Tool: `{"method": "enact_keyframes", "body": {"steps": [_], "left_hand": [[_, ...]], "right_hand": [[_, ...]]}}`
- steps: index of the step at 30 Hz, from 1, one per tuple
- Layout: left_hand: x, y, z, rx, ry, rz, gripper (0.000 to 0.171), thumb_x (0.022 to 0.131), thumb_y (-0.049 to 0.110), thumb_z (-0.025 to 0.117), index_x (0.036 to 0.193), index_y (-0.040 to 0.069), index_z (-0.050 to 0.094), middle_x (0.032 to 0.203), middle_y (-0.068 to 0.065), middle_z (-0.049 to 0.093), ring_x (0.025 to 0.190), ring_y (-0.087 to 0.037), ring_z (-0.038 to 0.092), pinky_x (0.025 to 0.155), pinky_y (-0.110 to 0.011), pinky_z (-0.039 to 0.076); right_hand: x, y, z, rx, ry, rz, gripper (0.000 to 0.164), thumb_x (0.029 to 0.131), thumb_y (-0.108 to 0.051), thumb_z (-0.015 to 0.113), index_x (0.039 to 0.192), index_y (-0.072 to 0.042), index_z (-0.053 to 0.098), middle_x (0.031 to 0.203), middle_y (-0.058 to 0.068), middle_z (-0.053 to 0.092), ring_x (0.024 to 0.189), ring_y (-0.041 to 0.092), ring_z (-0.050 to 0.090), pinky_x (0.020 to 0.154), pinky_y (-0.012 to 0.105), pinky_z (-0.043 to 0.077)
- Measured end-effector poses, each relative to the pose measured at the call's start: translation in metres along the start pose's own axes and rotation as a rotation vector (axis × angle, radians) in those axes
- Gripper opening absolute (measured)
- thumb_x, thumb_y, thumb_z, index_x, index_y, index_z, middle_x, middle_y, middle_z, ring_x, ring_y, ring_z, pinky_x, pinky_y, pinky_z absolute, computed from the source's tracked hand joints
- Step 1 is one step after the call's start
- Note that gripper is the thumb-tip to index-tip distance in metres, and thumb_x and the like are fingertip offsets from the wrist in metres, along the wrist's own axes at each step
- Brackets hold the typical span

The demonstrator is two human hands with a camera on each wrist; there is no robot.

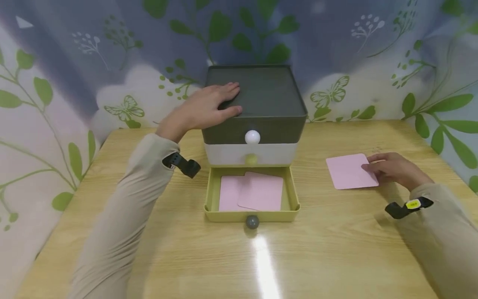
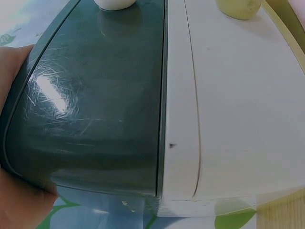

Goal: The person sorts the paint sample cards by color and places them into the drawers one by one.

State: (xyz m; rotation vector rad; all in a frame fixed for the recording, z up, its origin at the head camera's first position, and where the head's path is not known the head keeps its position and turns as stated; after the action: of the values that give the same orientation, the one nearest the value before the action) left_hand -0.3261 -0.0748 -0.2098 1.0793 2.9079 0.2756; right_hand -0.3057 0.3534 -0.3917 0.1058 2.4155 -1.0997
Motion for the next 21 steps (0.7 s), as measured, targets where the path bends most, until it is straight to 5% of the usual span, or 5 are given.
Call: {"method": "enact_keyframes", "body": {"steps": [2, 5, 8, 21], "left_hand": [[-0.001, -0.001, -0.001, 0.002, -0.001, -0.012, 0.067, 0.102, 0.043, 0.04, 0.152, 0.002, 0.022, 0.159, -0.013, 0.017, 0.146, -0.028, 0.017, 0.118, -0.041, 0.015], [-0.003, -0.003, -0.002, -0.001, 0.003, -0.016, 0.067, 0.102, 0.042, 0.04, 0.152, 0.001, 0.023, 0.159, -0.013, 0.017, 0.146, -0.029, 0.017, 0.118, -0.042, 0.015], [-0.002, -0.002, -0.003, -0.004, 0.01, -0.009, 0.067, 0.102, 0.042, 0.04, 0.152, 0.001, 0.023, 0.159, -0.013, 0.017, 0.146, -0.029, 0.018, 0.118, -0.042, 0.015], [0.002, 0.001, 0.001, -0.014, 0.005, -0.007, 0.067, 0.101, 0.042, 0.041, 0.152, 0.002, 0.024, 0.159, -0.013, 0.017, 0.146, -0.03, 0.018, 0.118, -0.043, 0.015]], "right_hand": [[0.002, 0.002, 0.003, 0.231, -0.063, 0.007, 0.038, 0.099, -0.023, 0.056, 0.127, 0.001, 0.047, 0.092, -0.009, 0.061, 0.084, 0.005, 0.059, 0.076, 0.027, 0.052], [0.001, 0.001, 0.005, 0.538, -0.129, -0.004, 0.012, 0.101, -0.015, 0.052, 0.111, -0.013, 0.059, 0.094, -0.01, 0.063, 0.087, 0.005, 0.061, 0.077, 0.027, 0.054], [-0.004, -0.001, 0.004, 0.726, -0.162, -0.032, 0.02, 0.101, -0.007, 0.049, 0.096, -0.019, 0.064, 0.098, -0.005, 0.064, 0.088, 0.008, 0.063, 0.076, 0.028, 0.054], [-0.024, -0.02, 0.008, 0.784, -0.189, -0.132, 0.019, 0.101, -0.003, 0.046, 0.104, -0.014, 0.061, 0.101, 0.0, 0.066, 0.09, 0.014, 0.065, 0.076, 0.031, 0.054]]}}
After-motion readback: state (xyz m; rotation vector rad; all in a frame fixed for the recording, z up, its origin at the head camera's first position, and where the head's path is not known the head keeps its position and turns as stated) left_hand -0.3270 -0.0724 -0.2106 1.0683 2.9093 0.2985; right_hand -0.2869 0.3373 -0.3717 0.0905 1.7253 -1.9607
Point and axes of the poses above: each hand's wrist, its own x-axis towards the middle knuckle, its own z-axis out of the palm, y = z × x, the point moved 8 cm from there along x, towards the middle knuckle
